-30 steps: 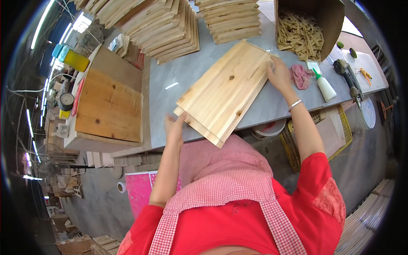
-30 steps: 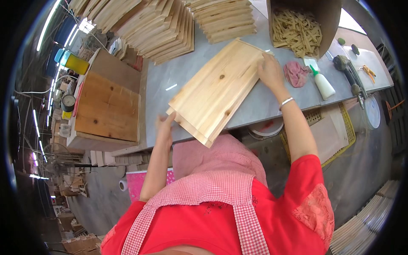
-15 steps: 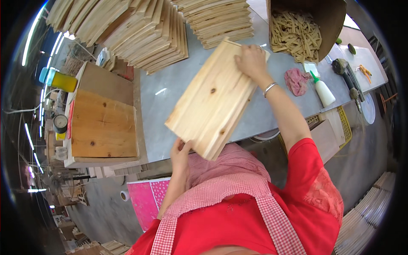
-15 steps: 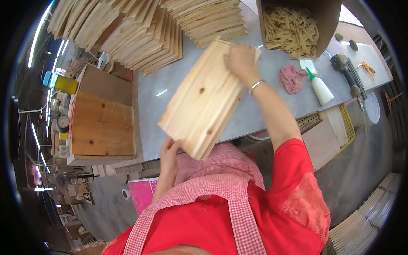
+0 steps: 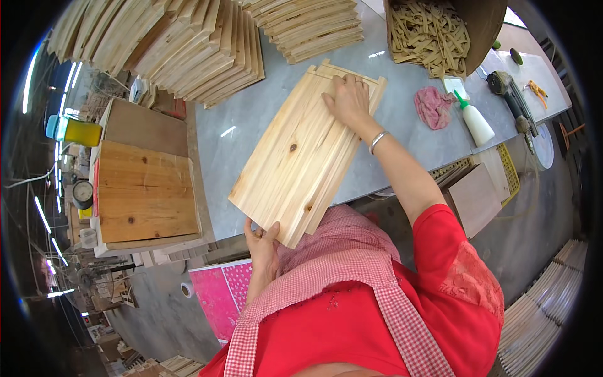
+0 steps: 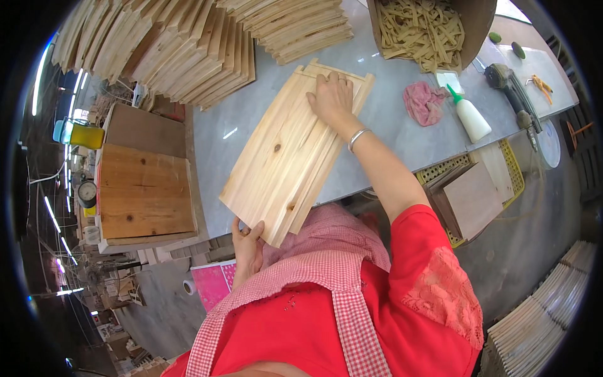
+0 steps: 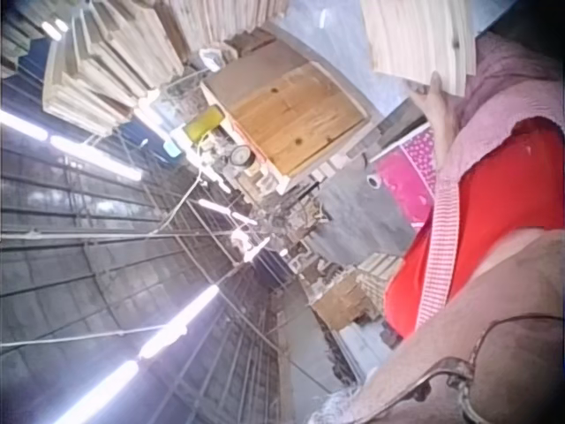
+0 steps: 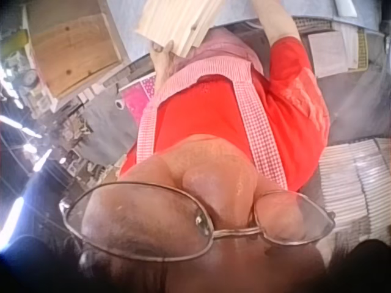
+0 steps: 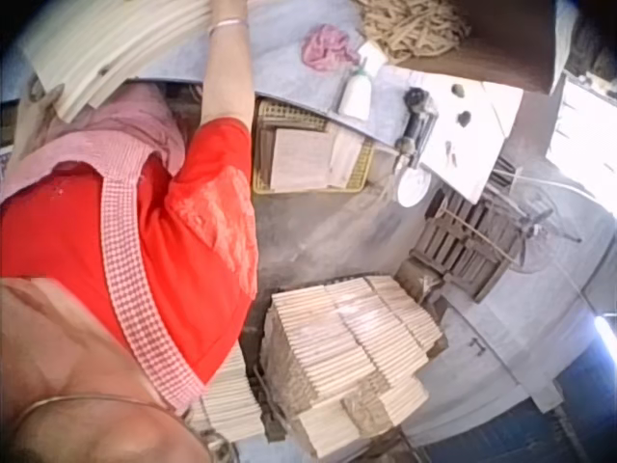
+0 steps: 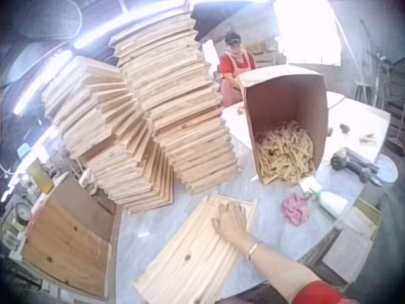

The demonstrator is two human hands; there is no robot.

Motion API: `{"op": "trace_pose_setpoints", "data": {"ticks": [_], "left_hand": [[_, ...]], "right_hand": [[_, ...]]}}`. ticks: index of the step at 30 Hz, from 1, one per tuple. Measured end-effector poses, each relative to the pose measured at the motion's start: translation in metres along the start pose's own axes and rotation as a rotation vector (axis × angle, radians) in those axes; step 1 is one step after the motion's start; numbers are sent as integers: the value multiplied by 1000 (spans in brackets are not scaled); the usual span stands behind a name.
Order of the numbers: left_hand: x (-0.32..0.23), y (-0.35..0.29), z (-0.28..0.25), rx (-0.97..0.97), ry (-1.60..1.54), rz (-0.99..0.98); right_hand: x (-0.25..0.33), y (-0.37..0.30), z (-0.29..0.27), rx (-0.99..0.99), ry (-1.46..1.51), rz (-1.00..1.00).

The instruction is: The person applies glue to wooden panels from a squeeze bottle, joins the panels and wooden boards together to assemble a wooden crate, and secures the crate using rubber bands.

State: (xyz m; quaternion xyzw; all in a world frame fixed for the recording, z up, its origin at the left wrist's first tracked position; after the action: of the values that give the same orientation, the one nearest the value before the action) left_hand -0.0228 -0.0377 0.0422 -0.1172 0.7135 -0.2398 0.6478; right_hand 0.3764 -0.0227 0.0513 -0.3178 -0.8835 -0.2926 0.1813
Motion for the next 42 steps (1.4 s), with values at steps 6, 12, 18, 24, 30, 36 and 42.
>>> {"op": "trace_pose_setpoints", "data": {"ticks": [6, 12, 18, 24, 30, 36, 42], "left_hand": [[2, 2, 2, 3, -6, 1], [0, 6, 10, -12, 16, 17], [1, 11, 10, 6, 6, 43], [-50, 1, -33, -223, 332, 652], [-255, -189, -14, 94, -214, 1763], [-260, -205, -22, 70, -188, 1801], [-263, -197, -21, 180, -90, 1784]], "right_hand": [[-3, -5, 4, -7, -9, 9], [-7, 5, 7, -5, -61, -20], [-12, 8, 7, -73, -98, -83], [61, -18, -99, -379, 339, -346], [176, -111, -328, -919, 363, -708], [174, -106, -324, -829, 488, -755], [165, -94, -323, -742, 572, -675]]}}
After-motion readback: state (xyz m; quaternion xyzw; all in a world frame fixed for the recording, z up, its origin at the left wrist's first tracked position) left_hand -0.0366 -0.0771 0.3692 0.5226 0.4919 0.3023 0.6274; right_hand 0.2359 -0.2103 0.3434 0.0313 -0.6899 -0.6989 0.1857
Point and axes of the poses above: each hand's wrist, its own y-axis towards the middle knuckle, its own z-axis out of the palm, x = y × z, the point moved 5 cm from there along y, towards the middle knuckle, and after that the axes turned 2 degrees about y, right-handed, at the moved point
